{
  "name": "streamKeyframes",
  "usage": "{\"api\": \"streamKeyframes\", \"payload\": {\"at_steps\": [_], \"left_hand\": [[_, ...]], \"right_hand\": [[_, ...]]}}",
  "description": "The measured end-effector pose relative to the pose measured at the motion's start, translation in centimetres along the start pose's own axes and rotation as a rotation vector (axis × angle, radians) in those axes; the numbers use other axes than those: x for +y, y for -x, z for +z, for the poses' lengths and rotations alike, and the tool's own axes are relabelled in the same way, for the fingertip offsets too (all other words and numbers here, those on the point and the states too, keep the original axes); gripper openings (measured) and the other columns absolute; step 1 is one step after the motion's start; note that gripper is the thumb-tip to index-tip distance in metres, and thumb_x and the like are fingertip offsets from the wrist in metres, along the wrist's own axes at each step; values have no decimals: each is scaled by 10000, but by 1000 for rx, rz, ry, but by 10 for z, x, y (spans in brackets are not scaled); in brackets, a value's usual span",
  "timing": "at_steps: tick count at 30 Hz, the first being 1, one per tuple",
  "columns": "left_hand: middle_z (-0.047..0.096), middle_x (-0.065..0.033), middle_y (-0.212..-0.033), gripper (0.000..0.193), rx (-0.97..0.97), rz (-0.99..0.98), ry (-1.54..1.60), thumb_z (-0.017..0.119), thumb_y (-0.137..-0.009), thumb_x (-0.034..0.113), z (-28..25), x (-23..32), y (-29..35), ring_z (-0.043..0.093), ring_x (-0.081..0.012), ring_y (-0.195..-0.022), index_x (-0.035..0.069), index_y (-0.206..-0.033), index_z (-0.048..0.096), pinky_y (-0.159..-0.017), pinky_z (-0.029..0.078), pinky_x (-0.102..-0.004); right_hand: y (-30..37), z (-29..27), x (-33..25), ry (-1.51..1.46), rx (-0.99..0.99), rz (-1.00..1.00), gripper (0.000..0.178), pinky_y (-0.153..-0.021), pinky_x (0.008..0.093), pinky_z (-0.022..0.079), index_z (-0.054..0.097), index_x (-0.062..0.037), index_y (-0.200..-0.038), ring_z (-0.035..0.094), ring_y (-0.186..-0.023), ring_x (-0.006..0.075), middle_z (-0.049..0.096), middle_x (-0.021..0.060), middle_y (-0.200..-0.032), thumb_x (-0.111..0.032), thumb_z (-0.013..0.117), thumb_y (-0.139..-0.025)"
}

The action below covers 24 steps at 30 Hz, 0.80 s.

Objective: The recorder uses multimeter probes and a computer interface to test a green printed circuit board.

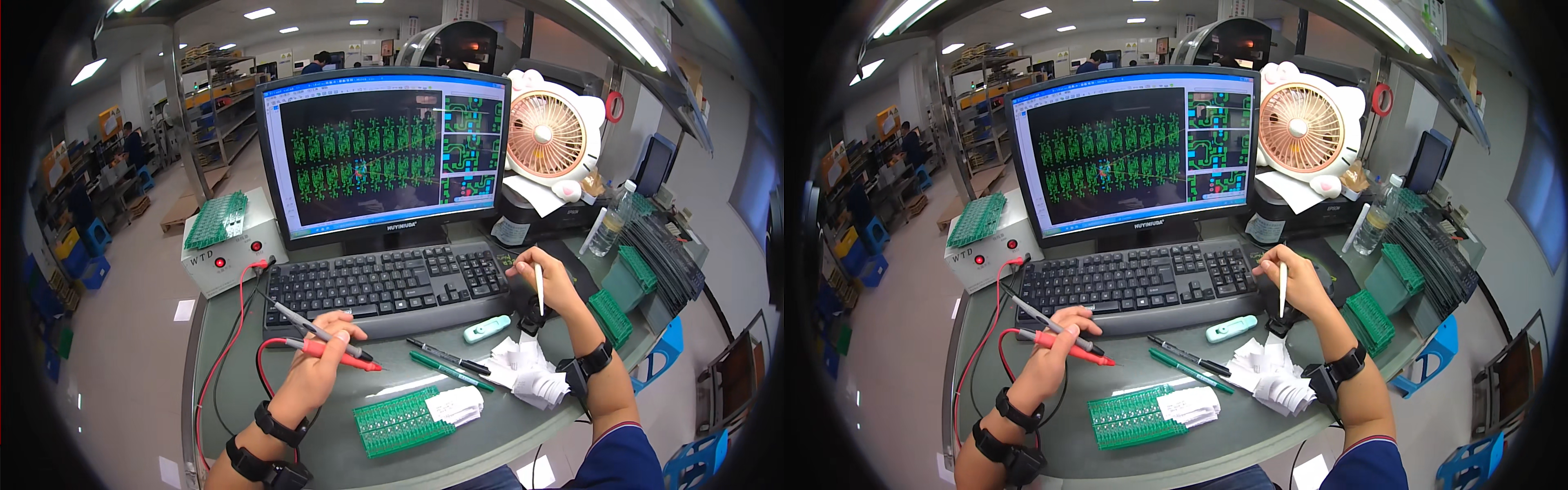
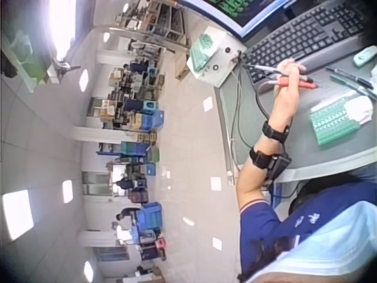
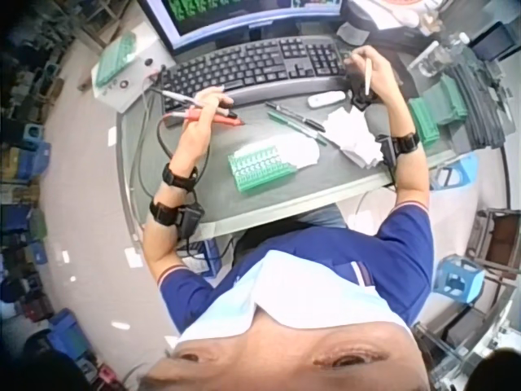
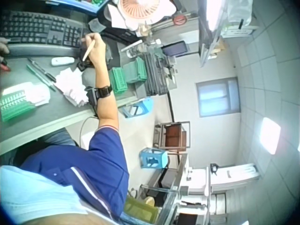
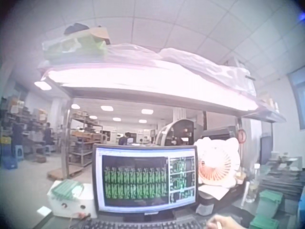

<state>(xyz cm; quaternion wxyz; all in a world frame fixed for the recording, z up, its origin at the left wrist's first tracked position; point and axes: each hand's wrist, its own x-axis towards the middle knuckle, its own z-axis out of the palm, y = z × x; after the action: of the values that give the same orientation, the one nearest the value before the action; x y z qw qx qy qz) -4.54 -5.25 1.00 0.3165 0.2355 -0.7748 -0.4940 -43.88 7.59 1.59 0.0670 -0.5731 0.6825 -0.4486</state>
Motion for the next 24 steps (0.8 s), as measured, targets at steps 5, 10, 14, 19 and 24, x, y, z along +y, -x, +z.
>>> {"api": "streamKeyframes", "payload": {"at_steps": [5,10,14,19,24], "left_hand": [[535,-151,-1292,427,-17,-58,-116,349,-994,289,-5,-9,-4,403,-273,-1335,4,-1049,662,-1086,324,-391],[542,-146,-1291,427,-10,-81,-68,351,-999,302,-7,-20,-6,375,-267,-1367,8,-1050,657,-1100,306,-391],[544,-144,-1292,425,4,-56,-69,348,-1004,302,-9,-18,-5,372,-268,-1367,15,-1047,657,-1105,296,-388],[533,-149,-1304,430,-1,-48,-68,341,-1004,301,-7,-14,-4,375,-262,-1360,17,-1042,661,-1102,297,-386],[618,-172,-1196,462,-120,12,275,317,-1017,308,3,12,-1,518,-265,-1234,-7,-1029,654,-1081,354,-395]], "right_hand": [[1,0,-4,17,4,5,153,-782,288,509,595,0,-957,698,-893,172,724,110,-907,-152,605,-964],[0,0,0,3,9,0,151,-784,287,507,596,1,-960,695,-886,172,725,108,-906,-150,607,-961],[0,3,3,1,12,-13,153,-783,290,508,599,2,-960,692,-875,173,726,109,-903,-150,611,-957],[2,-1,-1,11,12,-9,161,-780,294,509,603,3,-973,686,-872,170,727,104,-901,-155,622,-950],[12,-8,-54,-89,-53,-115,135,-800,307,514,640,-7,-975,664,-883,163,711,100,-945,-126,662,-916]]}}
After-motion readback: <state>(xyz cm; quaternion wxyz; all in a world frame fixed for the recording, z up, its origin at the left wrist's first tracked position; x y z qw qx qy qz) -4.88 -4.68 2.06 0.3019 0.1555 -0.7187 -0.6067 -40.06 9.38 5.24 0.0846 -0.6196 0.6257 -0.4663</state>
